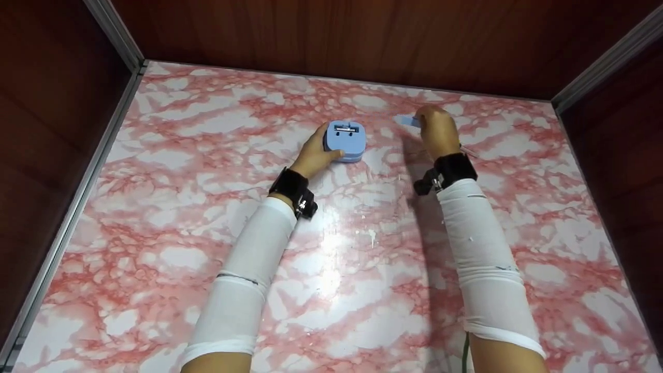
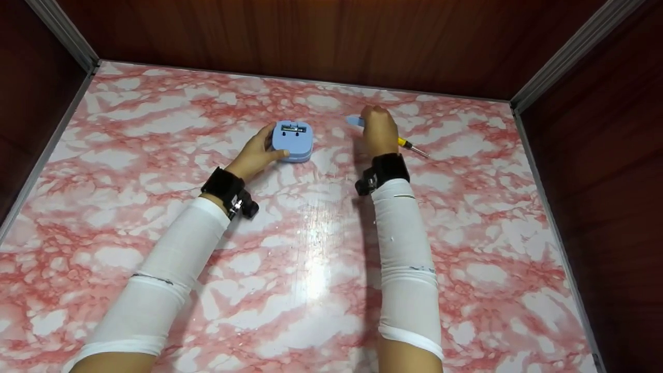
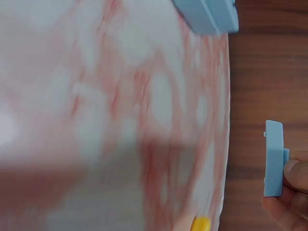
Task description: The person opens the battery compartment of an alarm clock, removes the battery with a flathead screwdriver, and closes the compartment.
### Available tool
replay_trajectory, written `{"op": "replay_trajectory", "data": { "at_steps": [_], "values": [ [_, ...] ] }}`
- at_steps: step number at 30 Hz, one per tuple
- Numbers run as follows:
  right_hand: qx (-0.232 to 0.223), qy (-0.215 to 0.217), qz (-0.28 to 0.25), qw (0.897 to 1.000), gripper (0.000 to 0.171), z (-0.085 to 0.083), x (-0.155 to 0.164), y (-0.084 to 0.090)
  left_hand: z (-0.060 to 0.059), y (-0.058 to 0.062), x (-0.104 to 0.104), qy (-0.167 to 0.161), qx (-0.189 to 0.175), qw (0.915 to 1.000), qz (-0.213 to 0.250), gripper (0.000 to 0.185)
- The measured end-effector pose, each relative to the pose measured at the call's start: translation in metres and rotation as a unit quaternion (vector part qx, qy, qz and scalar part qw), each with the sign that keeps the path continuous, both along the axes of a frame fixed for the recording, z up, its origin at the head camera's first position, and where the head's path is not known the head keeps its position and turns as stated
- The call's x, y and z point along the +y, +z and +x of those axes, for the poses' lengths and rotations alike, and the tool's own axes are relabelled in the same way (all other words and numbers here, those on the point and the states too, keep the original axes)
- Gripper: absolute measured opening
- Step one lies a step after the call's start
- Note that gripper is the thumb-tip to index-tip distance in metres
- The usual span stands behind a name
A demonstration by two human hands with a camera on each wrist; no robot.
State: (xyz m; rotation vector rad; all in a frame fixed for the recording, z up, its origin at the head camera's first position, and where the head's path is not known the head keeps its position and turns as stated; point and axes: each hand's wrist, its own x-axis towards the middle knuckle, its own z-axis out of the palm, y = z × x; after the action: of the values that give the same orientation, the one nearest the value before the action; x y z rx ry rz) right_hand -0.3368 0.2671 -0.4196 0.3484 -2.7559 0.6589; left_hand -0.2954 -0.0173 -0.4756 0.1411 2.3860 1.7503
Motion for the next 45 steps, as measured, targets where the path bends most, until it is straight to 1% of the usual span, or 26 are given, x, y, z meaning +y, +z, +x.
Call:
{"op": "replay_trajectory", "data": {
  "at_steps": [5,8,9,13,17,21,27,28,32,36,45],
  "values": [
    [-0.020,-0.023,-0.002,1.000,0.023,0.006,0.024,-0.007,0.001,0.001,0.000,-0.003,-0.006,1.0000,-0.004,0.086],
    [-0.035,-0.030,-0.002,0.999,0.013,0.013,0.039,-0.009,0.002,0.001,0.000,-0.008,-0.009,0.9999,-0.011,0.085],
    [-0.040,-0.031,0.002,0.999,0.014,0.015,0.043,-0.010,0.002,0.001,0.001,-0.009,-0.007,0.9999,-0.012,0.085],
    [-0.054,-0.038,0.014,0.998,0.033,0.022,0.056,-0.010,0.002,0.000,0.001,-0.008,0.007,0.9999,-0.001,0.083],
    [-0.056,-0.052,0.005,0.997,0.036,0.027,0.066,-0.010,0.002,0.000,0.000,-0.004,0.010,0.9999,0.009,0.083],
    [-0.057,-0.065,-0.004,0.996,0.035,0.031,0.075,-0.014,0.002,0.000,0.000,-0.003,0.001,1.0000,0.008,0.084],
    [-0.057,-0.072,0.015,0.996,0.034,0.037,0.085,-0.020,0.001,0.001,-0.001,-0.002,-0.003,1.0000,0.004,0.084],
    [-0.059,-0.073,0.016,0.995,0.032,0.037,0.087,-0.021,0.001,0.001,0.000,-0.002,-0.003,1.0000,0.004,0.083],
    [-0.069,-0.075,0.016,0.995,0.012,0.039,0.092,-0.025,0.001,0.000,0.000,-0.003,-0.001,1.0000,0.008,0.084],
    [-0.079,-0.073,0.013,0.994,0.020,0.040,0.094,-0.029,0.001,0.000,0.000,-0.004,0.000,1.0000,0.006,0.085],
    [-0.079,-0.065,0.005,0.995,0.022,0.041,0.096,-0.038,-0.001,-0.001,0.000,-0.005,-0.003,1.0000,0.008,0.086]
  ]
}}
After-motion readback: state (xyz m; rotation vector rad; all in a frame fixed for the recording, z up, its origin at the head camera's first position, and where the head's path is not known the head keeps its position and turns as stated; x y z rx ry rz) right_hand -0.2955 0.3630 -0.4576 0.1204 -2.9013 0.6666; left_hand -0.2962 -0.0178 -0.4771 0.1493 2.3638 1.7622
